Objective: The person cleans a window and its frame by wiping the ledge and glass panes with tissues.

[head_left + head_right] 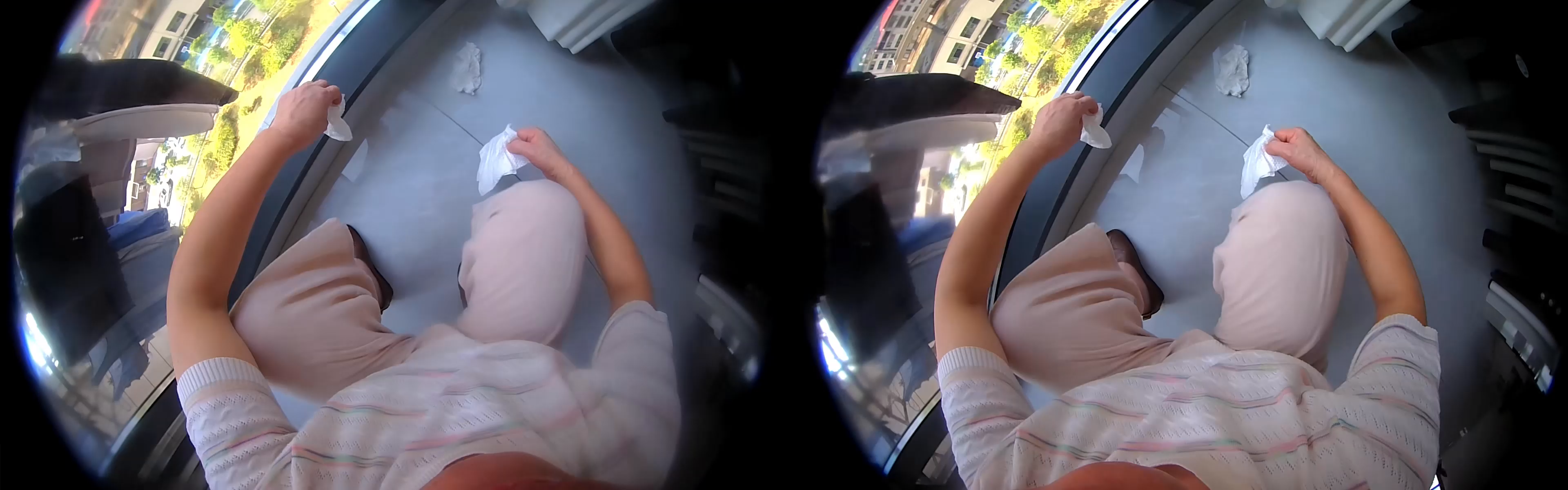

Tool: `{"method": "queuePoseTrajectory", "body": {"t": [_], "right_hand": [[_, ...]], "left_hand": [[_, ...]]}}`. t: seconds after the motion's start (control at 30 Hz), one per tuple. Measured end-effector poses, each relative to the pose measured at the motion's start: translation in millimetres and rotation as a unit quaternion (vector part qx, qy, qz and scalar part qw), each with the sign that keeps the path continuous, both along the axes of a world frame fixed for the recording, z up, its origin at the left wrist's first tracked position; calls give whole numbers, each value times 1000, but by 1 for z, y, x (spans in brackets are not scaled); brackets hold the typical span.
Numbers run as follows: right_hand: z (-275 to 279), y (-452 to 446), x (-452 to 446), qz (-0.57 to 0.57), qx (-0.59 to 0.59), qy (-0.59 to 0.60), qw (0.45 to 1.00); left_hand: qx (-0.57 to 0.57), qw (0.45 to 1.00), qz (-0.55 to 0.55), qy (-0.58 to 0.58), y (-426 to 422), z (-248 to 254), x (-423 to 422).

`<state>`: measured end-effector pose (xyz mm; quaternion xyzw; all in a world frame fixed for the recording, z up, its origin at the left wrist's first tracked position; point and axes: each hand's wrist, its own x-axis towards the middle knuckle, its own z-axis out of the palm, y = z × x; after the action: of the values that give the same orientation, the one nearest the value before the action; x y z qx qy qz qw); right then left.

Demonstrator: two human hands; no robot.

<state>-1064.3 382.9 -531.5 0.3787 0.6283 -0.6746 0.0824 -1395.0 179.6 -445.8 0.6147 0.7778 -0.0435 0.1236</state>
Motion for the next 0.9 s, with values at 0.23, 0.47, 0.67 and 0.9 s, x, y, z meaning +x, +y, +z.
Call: {"method": "queuePoseTrajectory", "body": {"t": [0.23,0.47,0.67,0.9], "right_hand": [[-16,0,66,46,32,-112,992],[5,-16,84,99,34,-158,982],[8,-24,94,52,-9,-150,987],[-21,-13,79,-56,-130,-137,980]], "left_hand": [[115,969,-203,82,81,-49,-23],[-74,994,-80,-13,188,-117,52],[-52,978,147,-140,235,-181,59],[-72,848,237,-469,201,-183,63]]}}
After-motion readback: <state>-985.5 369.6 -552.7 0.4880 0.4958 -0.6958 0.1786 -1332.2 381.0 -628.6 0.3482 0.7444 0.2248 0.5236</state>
